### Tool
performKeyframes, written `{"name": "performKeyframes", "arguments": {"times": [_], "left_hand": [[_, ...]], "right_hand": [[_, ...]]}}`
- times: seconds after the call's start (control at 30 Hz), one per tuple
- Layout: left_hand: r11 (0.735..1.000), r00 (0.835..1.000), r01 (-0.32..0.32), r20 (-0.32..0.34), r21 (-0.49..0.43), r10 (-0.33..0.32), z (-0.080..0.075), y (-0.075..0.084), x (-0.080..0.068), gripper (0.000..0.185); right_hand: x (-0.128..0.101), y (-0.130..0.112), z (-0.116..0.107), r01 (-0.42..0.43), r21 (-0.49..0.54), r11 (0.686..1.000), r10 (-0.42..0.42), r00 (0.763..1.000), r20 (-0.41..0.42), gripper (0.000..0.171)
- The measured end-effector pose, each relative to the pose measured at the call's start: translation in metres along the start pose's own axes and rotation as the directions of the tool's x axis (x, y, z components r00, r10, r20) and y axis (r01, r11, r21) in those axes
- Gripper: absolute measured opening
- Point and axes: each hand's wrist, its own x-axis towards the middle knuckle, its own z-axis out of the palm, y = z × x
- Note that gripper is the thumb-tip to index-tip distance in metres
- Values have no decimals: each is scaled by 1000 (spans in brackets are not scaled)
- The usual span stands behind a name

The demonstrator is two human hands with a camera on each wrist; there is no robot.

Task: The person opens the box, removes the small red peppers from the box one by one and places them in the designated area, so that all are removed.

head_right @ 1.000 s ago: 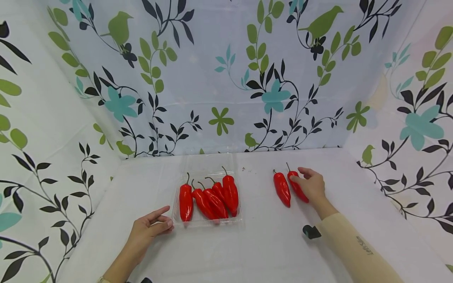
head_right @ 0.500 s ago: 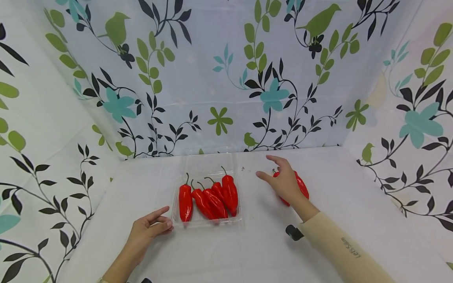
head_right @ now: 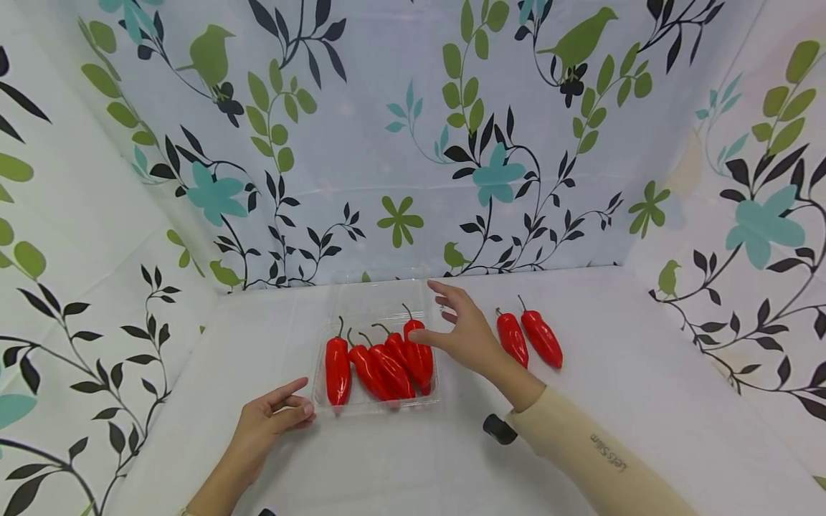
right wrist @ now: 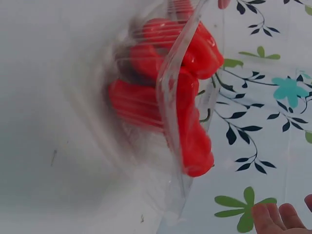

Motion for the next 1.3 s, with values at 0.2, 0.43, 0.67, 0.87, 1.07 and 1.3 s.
{"name": "performKeyframes", "arguments": {"times": [0.2,0.43,0.67,0.87,1.07,1.3], "left_hand": [[1000,1000,13,-10,9,-13,1,0,1,54],[1000,1000,26,-10,9,-26,1,0,1,54],[1000,1000,18,-2,-1,-18,0,0,0,54],[1000,1000,17,-3,-4,-17,0,1,0,54],[1000,1000,19,-3,-3,-19,0,1,0,54],[1000,1000,12,-2,-2,-12,0,0,1,54]], "right_hand": [[7,-3,16,-59,226,972,53,998,30,82],[13,-2,40,-188,412,892,172,982,75,76],[16,-1,64,-304,464,832,295,951,94,70],[15,3,78,-341,470,814,316,939,134,59],[12,4,84,-351,421,837,320,936,146,60],[11,3,86,-371,335,866,329,928,177,62]]}}
